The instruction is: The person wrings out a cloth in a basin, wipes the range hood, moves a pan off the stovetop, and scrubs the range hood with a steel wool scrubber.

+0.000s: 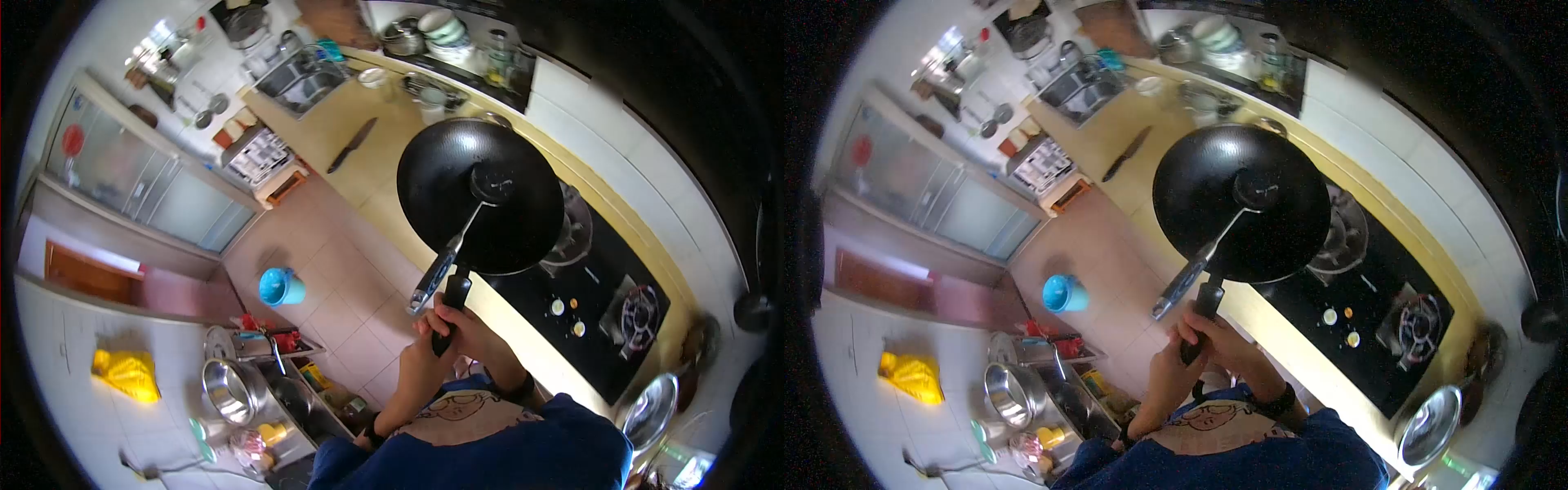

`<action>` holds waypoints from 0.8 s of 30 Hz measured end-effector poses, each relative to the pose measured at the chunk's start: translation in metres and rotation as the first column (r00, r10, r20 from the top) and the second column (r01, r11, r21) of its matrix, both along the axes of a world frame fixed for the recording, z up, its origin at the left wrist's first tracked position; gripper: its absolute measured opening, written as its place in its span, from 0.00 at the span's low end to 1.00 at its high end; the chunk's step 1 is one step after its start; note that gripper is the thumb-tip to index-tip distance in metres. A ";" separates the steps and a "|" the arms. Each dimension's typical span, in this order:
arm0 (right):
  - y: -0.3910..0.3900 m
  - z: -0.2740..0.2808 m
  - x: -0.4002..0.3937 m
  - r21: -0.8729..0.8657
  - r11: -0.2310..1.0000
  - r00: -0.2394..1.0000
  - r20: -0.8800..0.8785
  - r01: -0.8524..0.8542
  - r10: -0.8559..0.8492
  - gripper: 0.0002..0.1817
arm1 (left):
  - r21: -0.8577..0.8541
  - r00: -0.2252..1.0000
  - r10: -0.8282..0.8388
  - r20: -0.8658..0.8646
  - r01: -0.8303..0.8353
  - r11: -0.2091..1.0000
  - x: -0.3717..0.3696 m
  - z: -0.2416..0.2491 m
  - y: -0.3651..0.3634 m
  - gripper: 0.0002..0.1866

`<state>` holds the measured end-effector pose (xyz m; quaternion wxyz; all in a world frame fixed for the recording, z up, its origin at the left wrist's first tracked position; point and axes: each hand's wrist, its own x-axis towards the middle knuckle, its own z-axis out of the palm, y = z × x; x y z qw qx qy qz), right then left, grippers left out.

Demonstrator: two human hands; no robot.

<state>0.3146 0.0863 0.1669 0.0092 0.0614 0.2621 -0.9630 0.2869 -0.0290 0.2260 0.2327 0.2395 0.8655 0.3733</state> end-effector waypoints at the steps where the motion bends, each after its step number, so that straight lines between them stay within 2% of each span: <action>1: -0.006 0.000 -0.006 -0.031 1.000 1.000 -0.006 -0.003 0.003 0.13 | -0.022 0.999 0.033 0.007 -0.033 0.999 -0.003 -0.002 -0.007 0.20; 2: -0.010 -0.006 -0.013 -0.045 0.998 0.995 -0.092 -0.046 0.042 0.09 | -0.039 0.998 0.063 0.017 -0.062 0.997 -0.006 -0.003 -0.012 0.20; 3: -0.011 -0.010 -0.019 -0.036 0.996 0.993 -0.094 -0.077 0.073 0.09 | -0.050 0.995 0.090 0.029 -0.089 0.995 -0.009 -0.005 -0.014 0.20; 10: -0.036 -0.011 -0.067 0.002 0.981 0.981 -0.003 -0.194 0.194 0.06 | 0.024 0.981 0.195 0.022 -0.195 0.980 -0.044 -0.023 -0.043 0.22; 14: -0.058 -0.006 -0.109 0.033 0.973 0.973 -0.023 -0.228 0.229 0.08 | 0.061 0.980 0.198 0.010 -0.198 0.978 -0.082 -0.024 -0.064 0.21; 17: -0.075 -0.013 -0.140 0.066 0.961 0.963 -0.007 -0.268 0.269 0.08 | 0.157 0.968 0.251 -0.032 -0.243 0.957 -0.109 -0.033 -0.085 0.21; 20: -0.091 -0.008 -0.174 0.134 0.948 0.957 0.005 -0.288 0.290 0.09 | 0.227 0.965 0.263 0.007 -0.257 0.939 -0.138 -0.034 -0.104 0.21; 23: -0.113 -0.001 -0.205 0.158 0.944 0.954 -0.028 -0.291 0.299 0.09 | 0.177 0.961 0.278 0.014 -0.276 0.945 -0.168 -0.034 -0.120 0.22; 24: -0.119 -0.002 -0.216 0.155 0.946 0.956 -0.011 -0.286 0.292 0.10 | 0.223 0.956 0.292 0.024 -0.290 0.931 -0.176 -0.034 -0.126 0.22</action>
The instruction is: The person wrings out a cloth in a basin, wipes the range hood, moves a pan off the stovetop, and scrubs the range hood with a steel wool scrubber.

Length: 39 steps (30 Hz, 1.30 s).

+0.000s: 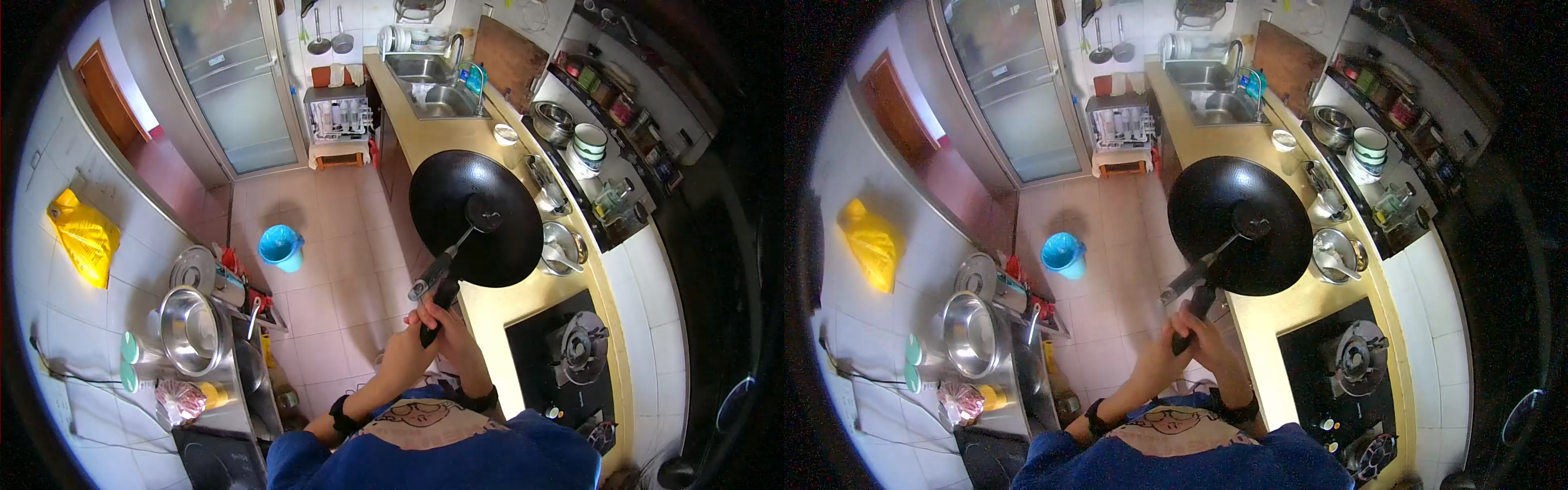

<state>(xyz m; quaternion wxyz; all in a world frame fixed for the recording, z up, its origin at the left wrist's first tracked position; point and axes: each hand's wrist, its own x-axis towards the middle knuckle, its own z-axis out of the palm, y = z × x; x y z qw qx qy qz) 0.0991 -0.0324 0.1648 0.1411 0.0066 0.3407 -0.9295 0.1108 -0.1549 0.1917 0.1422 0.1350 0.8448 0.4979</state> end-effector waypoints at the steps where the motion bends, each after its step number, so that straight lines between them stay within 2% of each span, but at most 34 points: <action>1: -0.004 0.002 -0.011 0.010 1.000 1.000 0.011 -0.020 0.020 0.11 | -0.017 1.000 0.007 0.000 -0.007 1.000 -0.011 0.002 -0.004 0.21; 3: -0.013 0.002 -0.029 0.028 0.998 0.998 0.029 -0.050 0.050 0.11 | -0.051 1.000 0.011 -0.007 -0.011 0.999 -0.030 0.003 -0.016 0.21; 4: -0.017 -0.003 -0.039 0.001 0.999 0.999 0.012 -0.034 0.034 0.11 | -0.031 0.999 0.032 0.009 -0.032 0.999 -0.039 0.005 -0.020 0.18; 8: -0.028 -0.007 -0.083 -0.045 0.998 0.997 0.060 -0.054 0.057 0.09 | 0.017 0.997 0.073 -0.027 -0.073 0.997 -0.081 0.001 -0.028 0.17; 14: -0.019 -0.040 -0.168 0.061 0.995 0.995 0.064 -0.080 0.076 0.07 | 0.064 0.993 0.111 -0.046 -0.107 0.992 -0.163 -0.032 -0.021 0.17; 17: -0.013 -0.056 -0.225 -0.027 0.999 0.997 0.069 -0.032 0.033 0.07 | 0.009 0.993 0.095 -0.070 -0.095 0.995 -0.224 -0.046 -0.012 0.18; 18: -0.009 -0.052 -0.248 0.003 0.999 0.993 0.112 -0.047 0.046 0.06 | 0.003 0.991 0.081 -0.103 -0.081 0.997 -0.246 -0.054 -0.009 0.19; 20: -0.004 -0.070 -0.292 0.005 0.999 0.997 0.063 -0.045 0.045 0.07 | -0.008 0.990 0.052 -0.130 -0.053 0.999 -0.294 -0.078 -0.006 0.20; 22: 0.006 -0.063 -0.345 -0.012 1.000 1.000 0.027 0.010 -0.010 0.08 | -0.062 0.981 -0.014 -0.191 0.002 0.998 -0.354 -0.075 0.006 0.19; 25: 0.019 -0.082 -0.412 -0.035 0.999 0.998 0.061 0.011 -0.009 0.08 | 0.011 0.999 -0.003 -0.052 0.004 1.000 -0.423 -0.092 0.021 0.16; 26: 0.024 -0.099 -0.436 -0.030 0.999 1.000 0.022 0.016 -0.015 0.08 | 0.031 0.999 -0.028 -0.021 0.029 0.999 -0.443 -0.099 0.022 0.15; 31: 0.046 -0.091 -0.497 0.080 0.981 0.969 0.164 0.175 -0.186 0.08 | 0.145 0.981 -0.108 0.163 0.085 0.986 -0.521 -0.117 0.053 0.12; 33: 0.058 -0.090 -0.515 0.138 0.972 0.967 0.143 0.190 -0.209 0.07 | 0.133 0.979 -0.147 0.142 0.128 0.983 -0.543 -0.131 0.062 0.13; 36: 0.070 -0.107 -0.537 0.072 0.960 0.941 0.189 0.271 -0.280 0.07 | 0.106 0.980 -0.192 0.045 0.187 0.977 -0.576 -0.159 0.075 0.15; 37: 0.073 -0.112 -0.543 0.051 0.953 0.934 0.190 0.297 -0.301 0.07 | 0.100 0.978 -0.208 0.004 0.207 0.973 -0.583 -0.146 0.081 0.16; 38: 0.078 -0.140 -0.552 0.166 0.940 0.951 0.027 0.299 -0.307 0.07 | 0.047 0.970 -0.216 0.109 0.212 0.976 -0.588 -0.131 0.084 0.16; 39: 0.079 -0.146 -0.560 0.157 0.938 0.946 0.045 0.310 -0.321 0.07 | 0.044 0.967 -0.246 0.070 0.243 0.969 -0.596 -0.130 0.087 0.16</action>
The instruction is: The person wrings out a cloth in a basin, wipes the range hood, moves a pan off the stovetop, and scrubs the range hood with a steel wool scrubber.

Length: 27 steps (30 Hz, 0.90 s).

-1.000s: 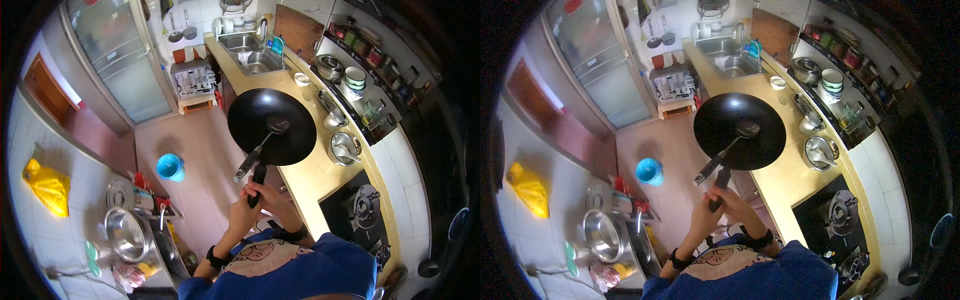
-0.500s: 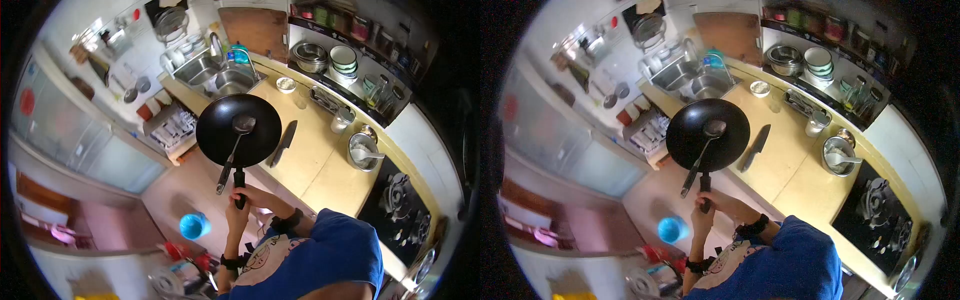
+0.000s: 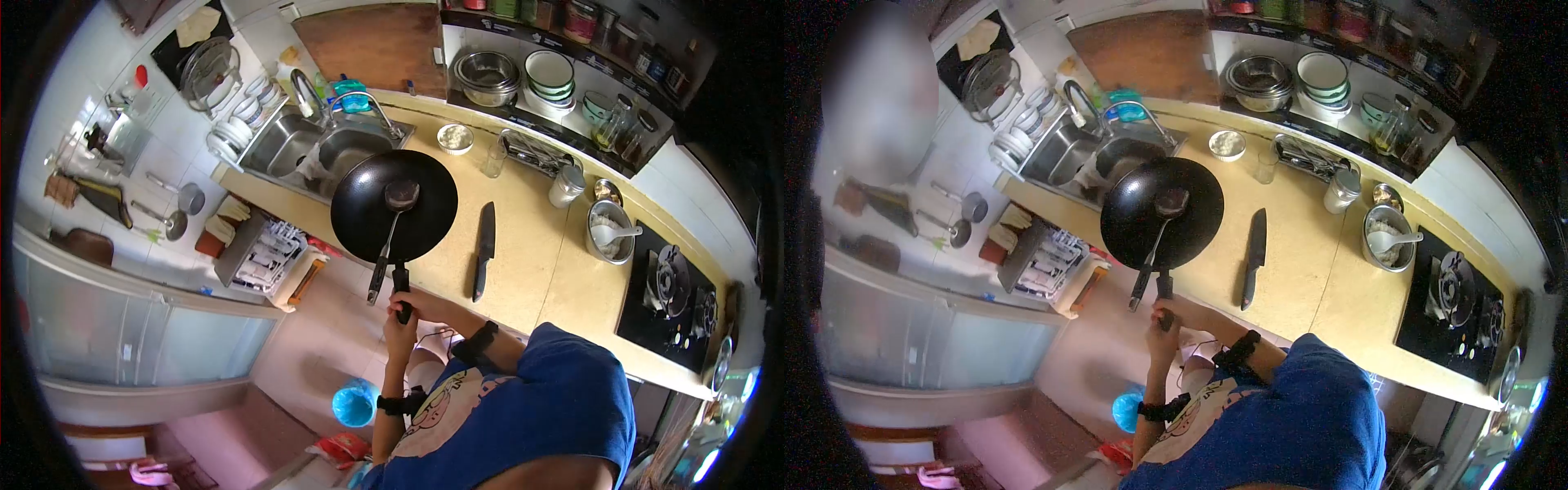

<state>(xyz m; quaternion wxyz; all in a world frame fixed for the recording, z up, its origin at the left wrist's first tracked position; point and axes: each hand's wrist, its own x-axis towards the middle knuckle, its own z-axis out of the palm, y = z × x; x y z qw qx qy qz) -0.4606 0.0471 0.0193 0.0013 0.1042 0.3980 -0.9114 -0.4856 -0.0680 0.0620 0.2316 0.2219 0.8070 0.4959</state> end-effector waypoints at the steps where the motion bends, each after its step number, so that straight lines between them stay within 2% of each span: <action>1: 0.003 -0.006 -0.006 -0.013 1.000 1.000 0.014 0.015 -0.015 0.07 | 0.008 0.999 -0.030 -0.038 0.031 1.000 -0.007 0.000 0.004 0.16; 2: 0.007 -0.011 -0.013 -0.025 0.999 0.999 0.027 0.031 -0.031 0.07 | 0.015 0.995 -0.061 -0.078 0.062 0.998 -0.016 0.000 0.007 0.16; 5: 0.010 -0.011 -0.033 -0.189 0.977 0.995 0.046 0.096 -0.089 0.07 | 0.083 0.995 -0.093 0.024 0.091 0.992 -0.048 -0.040 0.010 0.17; 6: 0.011 -0.008 -0.041 -0.192 0.974 0.993 0.029 0.116 -0.113 0.07 | 0.017 0.963 -0.122 -0.241 0.130 0.991 -0.058 -0.040 0.014 0.17; 8: 0.011 -0.004 -0.051 -0.189 0.971 0.990 0.015 0.144 -0.144 0.07 | -0.072 0.975 -0.202 0.087 0.209 0.975 -0.078 -0.040 0.014 0.17; 10: 0.011 -0.001 -0.064 -0.188 0.960 0.978 0.009 0.207 -0.209 0.09 | -0.071 0.971 -0.239 0.023 0.240 0.968 -0.094 -0.052 0.017 0.17; 12: 0.009 0.000 -0.073 -0.218 0.943 0.968 0.035 0.251 -0.249 0.09 | -0.068 0.959 -0.281 -0.027 0.278 0.958 -0.104 -0.038 0.019 0.17; 13: 0.010 -0.008 -0.077 -0.139 0.953 0.963 0.047 0.269 -0.265 0.08 | -0.063 0.951 -0.306 -0.045 0.303 0.951 -0.108 -0.033 0.021 0.18; 14: 0.010 -0.014 -0.080 -0.144 0.947 0.958 0.046 0.288 -0.284 0.08 | -0.060 0.941 -0.334 -0.063 0.330 0.942 -0.112 -0.024 0.021 0.18; 15: 0.010 -0.012 -0.083 -0.150 0.937 0.948 0.098 0.314 -0.302 0.09 | -0.083 0.934 -0.355 -0.024 0.352 0.932 -0.118 -0.029 0.023 0.18; 18: 0.009 -0.006 -0.092 -0.118 0.924 0.925 0.165 0.364 -0.343 0.12 | 0.079 0.930 -0.366 0.038 0.362 0.929 -0.131 -0.035 0.022 0.17; 20: 0.004 -0.005 -0.095 -0.072 0.923 0.917 0.167 0.379 -0.363 0.14 | 0.128 0.923 -0.375 0.091 0.362 0.923 -0.135 -0.035 0.020 0.17; 23: 0.000 -0.004 -0.098 0.195 0.902 0.865 0.263 0.385 -0.427 0.18 | 0.141 0.858 -0.454 0.241 0.432 0.891 -0.149 -0.050 0.017 0.16; 26: -0.005 0.007 -0.080 0.541 0.804 0.769 0.396 0.247 -0.502 0.21 | 0.220 0.749 -0.519 0.413 0.471 0.854 -0.157 -0.053 0.016 0.17; 27: -0.005 0.003 -0.069 0.466 0.853 0.785 0.426 0.236 -0.450 0.22 | 0.254 0.719 -0.528 0.452 0.464 0.849 -0.158 -0.053 0.016 0.16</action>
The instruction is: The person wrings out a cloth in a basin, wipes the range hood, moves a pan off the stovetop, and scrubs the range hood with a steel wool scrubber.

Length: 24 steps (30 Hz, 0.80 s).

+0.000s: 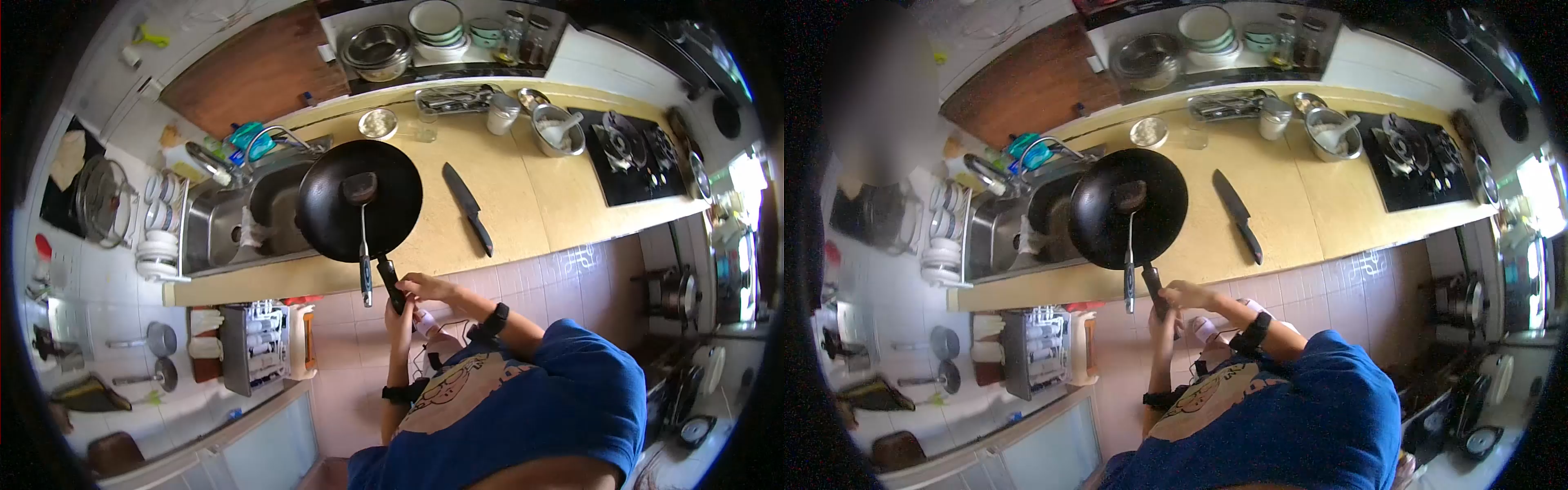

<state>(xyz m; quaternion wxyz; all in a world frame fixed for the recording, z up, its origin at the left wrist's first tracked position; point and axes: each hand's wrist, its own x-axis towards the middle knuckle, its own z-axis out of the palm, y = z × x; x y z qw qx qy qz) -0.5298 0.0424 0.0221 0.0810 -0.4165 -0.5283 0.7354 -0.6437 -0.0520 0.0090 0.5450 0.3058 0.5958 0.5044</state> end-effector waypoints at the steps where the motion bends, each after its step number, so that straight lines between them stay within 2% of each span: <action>1: -0.006 -0.010 0.013 0.084 0.996 0.987 -0.161 0.031 -0.017 0.23 | 0.006 0.998 -0.009 0.061 0.008 1.000 0.001 0.007 0.001 0.16; 3: -0.006 -0.011 0.043 -0.102 0.994 0.999 -0.011 0.040 -0.041 0.24 | -0.049 0.998 -0.066 0.003 0.066 0.997 -0.002 0.026 -0.003 0.20; 6: -0.011 0.001 0.086 0.010 1.000 0.988 0.150 0.022 -0.024 0.23 | -0.094 0.998 -0.007 0.064 0.013 0.995 -0.008 0.015 -0.010 0.20; 9: -0.024 0.017 0.132 0.076 0.987 0.979 0.137 0.141 -0.150 0.23 | -0.136 0.994 0.006 0.111 0.009 0.991 -0.003 0.020 -0.013 0.23; 11: -0.032 0.007 0.162 0.020 0.968 0.968 0.023 0.250 -0.250 0.23 | -0.148 0.996 -0.014 0.088 0.027 0.989 0.000 0.013 -0.014 0.24; 13: -0.039 0.010 0.199 -0.007 0.950 0.950 -0.032 0.311 -0.311 0.23 | -0.159 0.960 0.042 -0.277 -0.089 0.983 0.010 0.019 -0.016 0.21; 14: -0.043 0.003 0.216 0.024 0.943 0.943 -0.028 0.332 -0.332 0.23 | -0.110 0.870 0.079 -0.487 -0.150 0.983 0.011 0.020 -0.017 0.20; 15: -0.047 0.000 0.233 0.053 0.935 0.936 -0.027 0.351 -0.350 0.22 | -0.041 0.731 0.123 -0.671 -0.202 0.979 0.023 0.034 -0.020 0.20; 16: -0.053 0.000 0.252 0.063 0.936 0.938 -0.007 0.347 -0.348 0.22 | 0.144 0.723 0.172 -0.669 -0.102 0.984 0.037 0.053 -0.038 0.20; 18: -0.063 0.008 0.301 0.076 0.932 0.935 0.006 0.353 -0.355 0.22 | 0.267 0.896 0.153 -0.416 -0.041 0.963 0.051 0.072 -0.066 0.19; 20: -0.075 0.013 0.352 0.120 0.918 0.923 0.032 0.377 -0.383 0.23 | 0.423 0.860 0.099 -0.501 0.144 0.895 0.044 0.071 -0.067 0.17; 21: -0.081 0.017 0.381 0.170 0.902 0.914 0.016 0.396 -0.405 0.22 | 0.546 0.617 0.228 -0.753 0.392 0.741 0.048 0.085 -0.061 0.16; 22: -0.085 0.018 0.412 0.171 0.878 0.889 0.027 0.446 -0.457 0.22 | 0.529 0.317 0.436 -0.842 0.642 0.554 0.055 0.104 -0.055 0.15; 24: -0.099 0.014 0.466 0.158 0.828 0.834 0.038 0.538 -0.550 0.22 | 0.538 0.104 0.659 -0.745 0.678 0.501 0.103 0.151 -0.048 0.14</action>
